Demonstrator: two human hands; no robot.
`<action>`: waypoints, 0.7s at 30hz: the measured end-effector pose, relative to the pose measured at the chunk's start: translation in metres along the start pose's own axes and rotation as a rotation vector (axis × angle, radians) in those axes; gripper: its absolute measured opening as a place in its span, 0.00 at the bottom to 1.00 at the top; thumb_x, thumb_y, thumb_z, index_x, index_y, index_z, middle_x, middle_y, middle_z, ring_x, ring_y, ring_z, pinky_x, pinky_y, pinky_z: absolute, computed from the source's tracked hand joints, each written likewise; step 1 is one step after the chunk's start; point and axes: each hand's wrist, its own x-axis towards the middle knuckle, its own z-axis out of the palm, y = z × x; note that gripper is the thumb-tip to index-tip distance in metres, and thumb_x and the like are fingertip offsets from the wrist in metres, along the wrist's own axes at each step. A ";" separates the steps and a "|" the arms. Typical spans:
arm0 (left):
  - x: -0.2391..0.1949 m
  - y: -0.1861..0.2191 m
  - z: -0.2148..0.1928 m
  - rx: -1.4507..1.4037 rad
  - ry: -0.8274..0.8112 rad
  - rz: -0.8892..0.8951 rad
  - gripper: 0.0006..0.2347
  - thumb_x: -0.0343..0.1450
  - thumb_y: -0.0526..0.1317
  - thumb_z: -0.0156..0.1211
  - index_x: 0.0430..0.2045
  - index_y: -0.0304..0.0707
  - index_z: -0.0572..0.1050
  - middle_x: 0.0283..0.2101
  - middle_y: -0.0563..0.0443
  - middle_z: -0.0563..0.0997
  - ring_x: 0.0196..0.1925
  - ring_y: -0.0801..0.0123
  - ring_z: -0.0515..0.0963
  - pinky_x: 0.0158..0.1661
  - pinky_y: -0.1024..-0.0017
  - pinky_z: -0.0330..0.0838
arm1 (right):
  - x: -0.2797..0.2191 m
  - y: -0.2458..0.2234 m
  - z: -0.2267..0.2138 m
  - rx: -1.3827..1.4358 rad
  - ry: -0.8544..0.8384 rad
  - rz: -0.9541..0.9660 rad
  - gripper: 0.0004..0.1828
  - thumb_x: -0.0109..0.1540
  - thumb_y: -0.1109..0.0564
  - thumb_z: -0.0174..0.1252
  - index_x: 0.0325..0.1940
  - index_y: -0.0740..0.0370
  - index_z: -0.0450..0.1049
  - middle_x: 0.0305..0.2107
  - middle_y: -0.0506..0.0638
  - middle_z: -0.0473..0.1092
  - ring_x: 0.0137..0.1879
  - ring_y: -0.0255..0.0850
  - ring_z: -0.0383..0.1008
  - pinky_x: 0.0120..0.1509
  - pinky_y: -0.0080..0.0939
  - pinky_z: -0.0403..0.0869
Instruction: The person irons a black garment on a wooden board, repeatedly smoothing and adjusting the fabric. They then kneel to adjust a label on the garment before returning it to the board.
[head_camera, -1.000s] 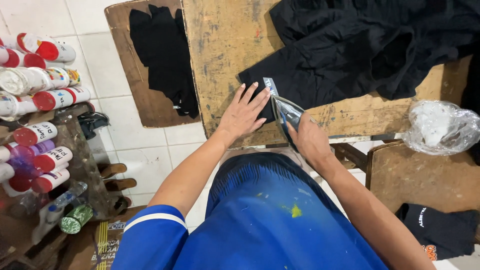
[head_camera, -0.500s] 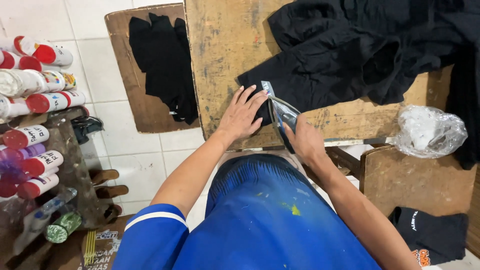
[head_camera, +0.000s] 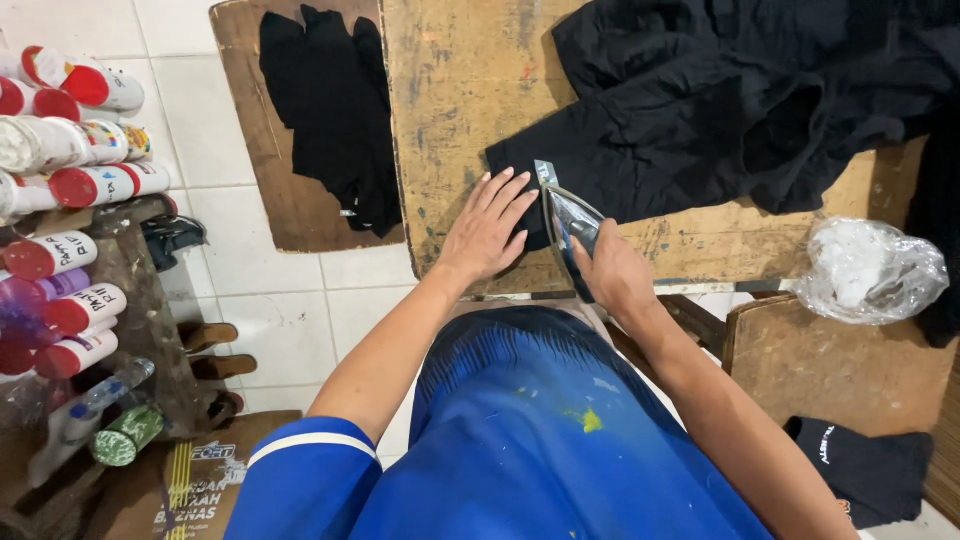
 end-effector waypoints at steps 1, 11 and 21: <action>-0.001 0.002 -0.001 0.004 0.026 -0.001 0.28 0.69 0.46 0.61 0.65 0.44 0.64 0.70 0.48 0.64 0.75 0.54 0.57 0.73 0.52 0.50 | -0.001 0.000 0.000 -0.006 -0.005 0.011 0.32 0.70 0.30 0.37 0.50 0.63 0.61 0.37 0.69 0.75 0.45 0.68 0.79 0.49 0.63 0.77; -0.006 0.007 -0.008 0.062 0.121 -0.032 0.25 0.69 0.45 0.61 0.62 0.43 0.68 0.69 0.45 0.66 0.74 0.51 0.58 0.72 0.52 0.52 | -0.015 -0.006 -0.021 0.080 -0.031 0.043 0.30 0.68 0.30 0.42 0.52 0.61 0.62 0.39 0.69 0.75 0.49 0.69 0.78 0.51 0.67 0.76; -0.028 0.011 -0.010 0.029 0.131 -0.119 0.23 0.69 0.43 0.63 0.60 0.43 0.69 0.68 0.46 0.66 0.74 0.51 0.59 0.71 0.52 0.54 | 0.007 -0.025 -0.034 0.126 0.099 -0.035 0.29 0.68 0.33 0.46 0.49 0.64 0.62 0.34 0.73 0.75 0.45 0.73 0.78 0.49 0.69 0.75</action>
